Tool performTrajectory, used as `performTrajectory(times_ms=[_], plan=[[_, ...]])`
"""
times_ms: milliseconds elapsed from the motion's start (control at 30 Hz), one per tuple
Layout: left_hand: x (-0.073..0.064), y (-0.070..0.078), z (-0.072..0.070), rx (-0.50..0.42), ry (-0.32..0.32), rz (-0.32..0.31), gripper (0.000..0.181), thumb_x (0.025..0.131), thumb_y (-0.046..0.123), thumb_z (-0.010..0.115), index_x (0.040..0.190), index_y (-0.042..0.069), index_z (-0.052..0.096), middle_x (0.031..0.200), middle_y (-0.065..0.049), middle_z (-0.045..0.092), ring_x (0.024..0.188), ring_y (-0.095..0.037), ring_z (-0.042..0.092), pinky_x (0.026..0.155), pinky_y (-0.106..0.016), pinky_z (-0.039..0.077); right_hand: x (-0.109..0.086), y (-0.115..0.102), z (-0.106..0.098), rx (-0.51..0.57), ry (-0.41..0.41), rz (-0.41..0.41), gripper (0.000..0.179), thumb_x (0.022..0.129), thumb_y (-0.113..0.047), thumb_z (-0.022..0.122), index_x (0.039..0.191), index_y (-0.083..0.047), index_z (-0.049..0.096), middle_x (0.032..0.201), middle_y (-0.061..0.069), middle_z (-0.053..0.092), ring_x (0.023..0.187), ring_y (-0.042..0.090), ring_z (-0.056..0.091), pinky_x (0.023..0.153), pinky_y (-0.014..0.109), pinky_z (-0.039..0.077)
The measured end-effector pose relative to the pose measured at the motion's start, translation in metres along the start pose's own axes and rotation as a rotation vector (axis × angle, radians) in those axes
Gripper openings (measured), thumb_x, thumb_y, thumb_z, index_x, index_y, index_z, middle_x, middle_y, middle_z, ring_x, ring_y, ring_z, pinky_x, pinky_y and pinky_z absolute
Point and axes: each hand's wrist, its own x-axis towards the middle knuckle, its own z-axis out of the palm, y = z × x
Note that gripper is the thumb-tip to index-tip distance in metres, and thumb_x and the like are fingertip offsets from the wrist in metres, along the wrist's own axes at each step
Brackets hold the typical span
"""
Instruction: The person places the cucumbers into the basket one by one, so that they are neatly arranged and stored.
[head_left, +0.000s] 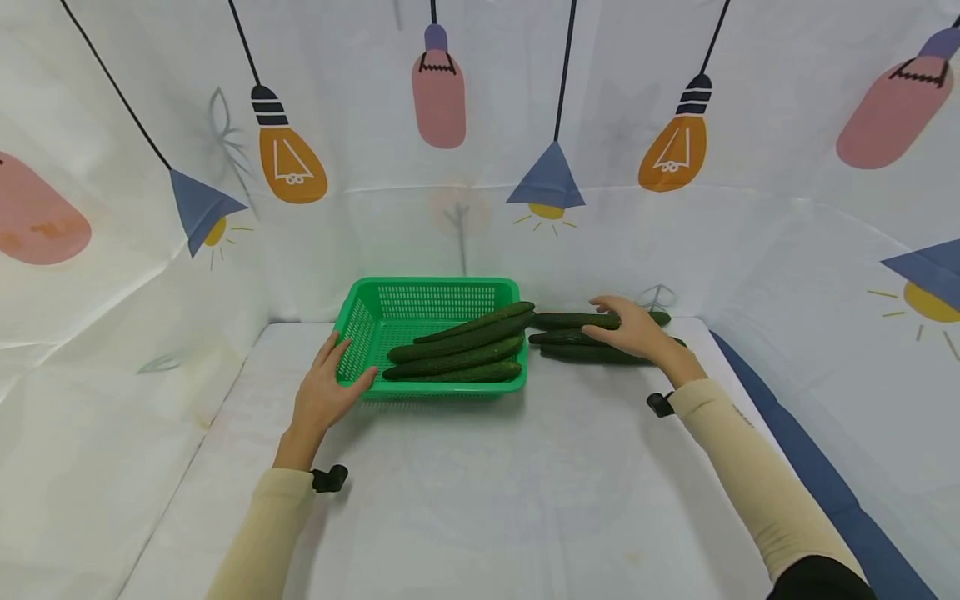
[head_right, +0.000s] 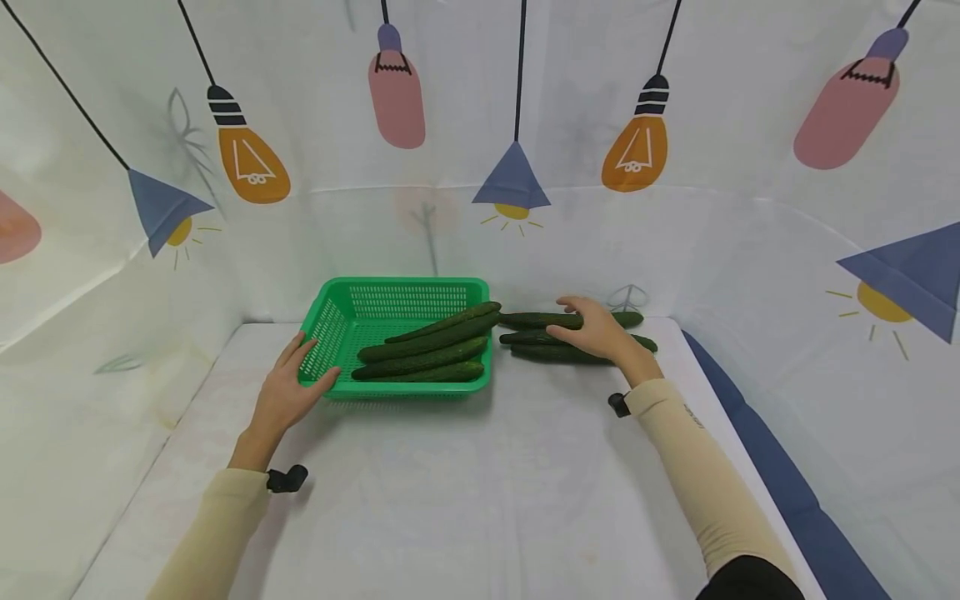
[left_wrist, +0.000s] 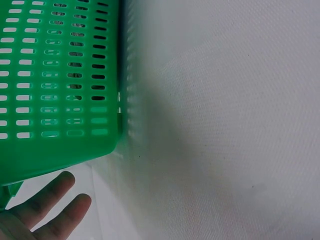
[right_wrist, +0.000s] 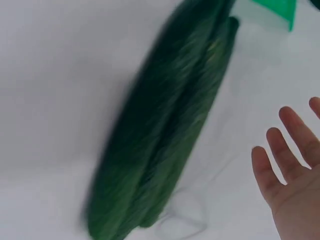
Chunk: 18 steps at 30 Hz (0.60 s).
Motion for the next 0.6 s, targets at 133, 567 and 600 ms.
performTrajectory(times_ms=[133,567,600], plan=[[0.0,0.001,-0.001,-0.001,-0.002,-0.002,0.085,0.094,0.062,0.063,0.158,0.011,0.041,0.171,-0.011,0.024,0.144,-0.051,0.041,0.103,-0.073,0.042,-0.012,0.027,0.0,-0.037,-0.002,0.048,0.079,0.097,-0.05,0.067,0.155,-0.002,0.041,0.152,0.028,0.047,0.14,0.048,0.044,0.111,0.069,0.037],[-0.001,0.001,-0.001,-0.002,-0.003,0.009,0.084,0.094,0.06,0.063,0.158,0.01,0.041,0.171,-0.011,0.023,0.143,-0.051,0.042,0.1,-0.073,0.043,-0.044,0.08,0.008,-0.081,-0.011,0.1,0.078,0.099,-0.045,0.067,0.15,0.009,0.044,0.142,0.036,0.051,0.131,0.053,0.05,0.107,0.068,0.041],[-0.001,0.001,-0.001,-0.001,-0.002,0.009,0.083,0.095,0.06,0.063,0.158,0.01,0.041,0.171,-0.012,0.024,0.143,-0.052,0.042,0.1,-0.073,0.043,-0.046,0.082,0.009,-0.083,-0.006,0.098,0.076,0.099,-0.044,0.067,0.148,0.01,0.045,0.142,0.037,0.052,0.13,0.053,0.05,0.107,0.068,0.041]])
